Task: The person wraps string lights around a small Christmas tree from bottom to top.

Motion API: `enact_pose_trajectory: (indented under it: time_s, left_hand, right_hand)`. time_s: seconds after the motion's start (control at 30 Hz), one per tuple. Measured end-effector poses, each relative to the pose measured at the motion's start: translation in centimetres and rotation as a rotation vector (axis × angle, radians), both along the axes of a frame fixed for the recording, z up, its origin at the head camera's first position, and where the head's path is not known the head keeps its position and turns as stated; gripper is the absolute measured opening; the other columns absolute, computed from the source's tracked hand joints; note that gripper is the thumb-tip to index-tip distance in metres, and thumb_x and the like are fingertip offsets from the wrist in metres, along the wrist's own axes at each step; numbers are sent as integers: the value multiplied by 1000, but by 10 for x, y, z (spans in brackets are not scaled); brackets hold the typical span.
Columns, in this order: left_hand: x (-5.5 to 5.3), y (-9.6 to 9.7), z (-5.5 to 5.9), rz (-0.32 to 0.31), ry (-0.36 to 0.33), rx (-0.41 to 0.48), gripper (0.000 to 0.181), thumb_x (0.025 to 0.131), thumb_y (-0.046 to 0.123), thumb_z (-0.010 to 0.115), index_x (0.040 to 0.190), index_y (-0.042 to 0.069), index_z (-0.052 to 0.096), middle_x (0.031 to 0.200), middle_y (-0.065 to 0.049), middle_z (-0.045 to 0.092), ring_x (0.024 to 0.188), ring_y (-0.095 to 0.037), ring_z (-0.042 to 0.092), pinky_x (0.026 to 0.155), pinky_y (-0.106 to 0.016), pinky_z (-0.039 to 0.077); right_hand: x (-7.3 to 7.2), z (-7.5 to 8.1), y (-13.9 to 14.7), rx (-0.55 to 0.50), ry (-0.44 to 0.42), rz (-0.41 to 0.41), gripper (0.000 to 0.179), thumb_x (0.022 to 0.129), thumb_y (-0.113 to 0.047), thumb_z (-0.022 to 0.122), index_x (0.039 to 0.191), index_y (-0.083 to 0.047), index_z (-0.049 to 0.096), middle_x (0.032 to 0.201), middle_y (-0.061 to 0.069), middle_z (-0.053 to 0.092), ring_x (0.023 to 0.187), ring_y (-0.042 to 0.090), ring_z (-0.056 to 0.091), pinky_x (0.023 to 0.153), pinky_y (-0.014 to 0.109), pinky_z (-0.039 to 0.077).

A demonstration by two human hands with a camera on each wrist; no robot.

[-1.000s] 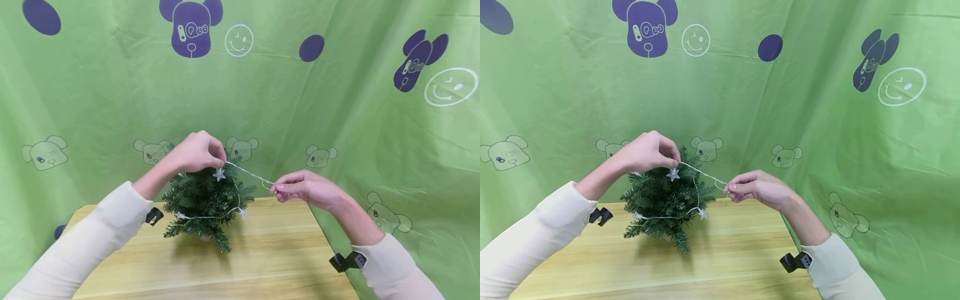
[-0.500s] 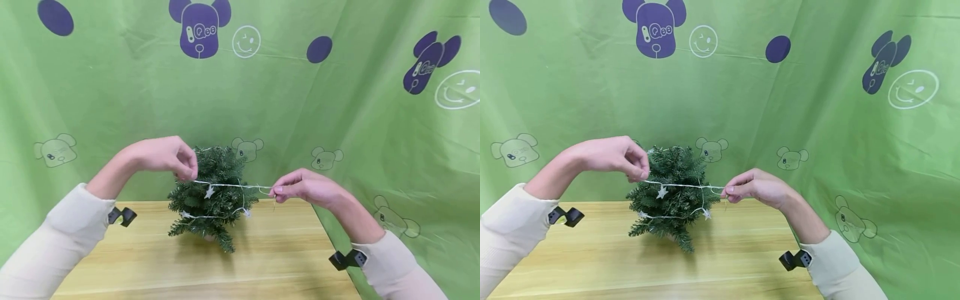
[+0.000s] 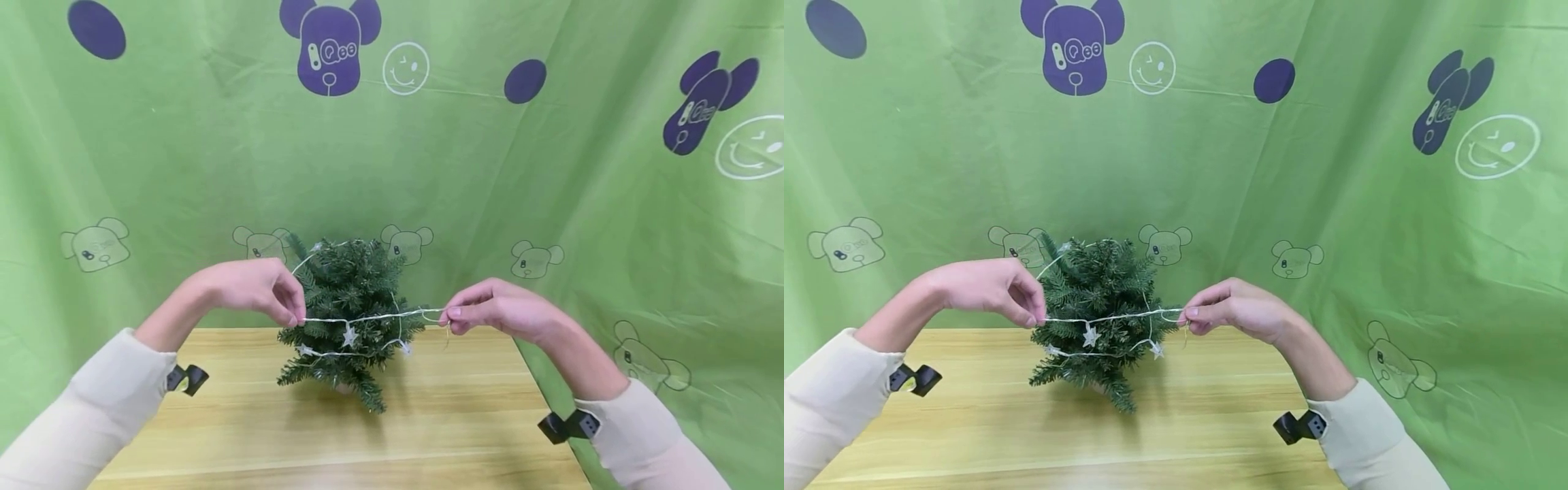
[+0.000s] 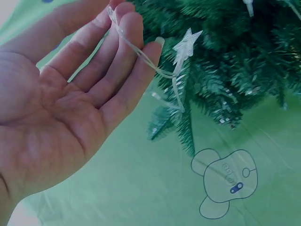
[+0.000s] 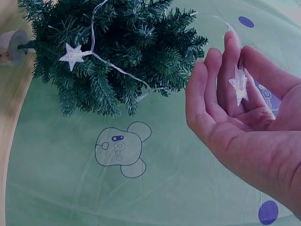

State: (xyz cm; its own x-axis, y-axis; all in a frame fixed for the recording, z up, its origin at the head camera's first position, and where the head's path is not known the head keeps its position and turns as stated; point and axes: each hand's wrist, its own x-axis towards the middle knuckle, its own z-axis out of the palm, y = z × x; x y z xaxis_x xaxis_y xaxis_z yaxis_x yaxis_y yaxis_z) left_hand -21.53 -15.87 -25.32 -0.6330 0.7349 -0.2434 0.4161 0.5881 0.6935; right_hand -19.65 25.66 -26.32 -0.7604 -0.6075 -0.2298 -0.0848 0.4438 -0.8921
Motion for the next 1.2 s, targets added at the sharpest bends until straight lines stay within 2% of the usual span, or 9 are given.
enact_pose_trajectory:
  time_s: [0.17,0.33,0.47,0.7,0.93,1.07,1.2]
  left_hand:
    - [-1,4,-11,28,11,-17,8,89,8,72,96,10,74,94,0,75,92,-15,70,90,-31,58]
    - [-3,4,-14,62,27,-5,10,89,6,70,99,5,73,98,-5,75,95,-19,71,89,-32,59]
    - [-1,3,-14,58,35,-6,9,90,8,70,99,6,73,100,-8,75,94,-17,70,88,-32,58]
    - [2,2,-12,31,54,-12,6,91,11,70,96,8,72,95,-4,75,91,-17,70,87,-31,57]
    - [-1,7,-26,19,32,-8,6,91,9,69,95,7,72,95,-6,75,87,-13,69,84,-29,58]
    - [-1,8,-31,16,54,-12,10,93,12,69,100,11,75,100,-3,77,92,-12,71,87,-30,58]
    - [0,7,-26,21,81,-12,16,94,15,68,108,12,75,105,-3,77,98,-16,72,92,-35,58]
  right_hand:
    - [2,-1,11,4,-6,-22,25,97,-23,65,113,-6,73,105,7,74,101,25,67,103,44,49]
    - [4,-5,23,4,-18,-33,25,98,-20,64,114,-3,73,108,5,75,99,22,68,100,40,52]
    - [5,-10,27,31,-26,-27,27,98,-22,64,116,-3,72,111,6,75,102,25,68,101,40,51]
    - [4,-18,31,37,-50,-23,29,97,-22,65,116,-1,72,111,9,74,103,27,68,100,42,52]
    - [4,-19,31,20,-60,-29,29,97,-21,65,115,0,71,109,8,74,99,24,68,99,42,54]
    - [4,-21,32,15,-57,-32,30,98,-20,64,117,2,70,109,8,74,99,23,68,98,39,55]
    - [4,-22,37,-7,-45,-42,32,98,-18,63,119,6,67,106,8,73,97,20,69,96,35,56]
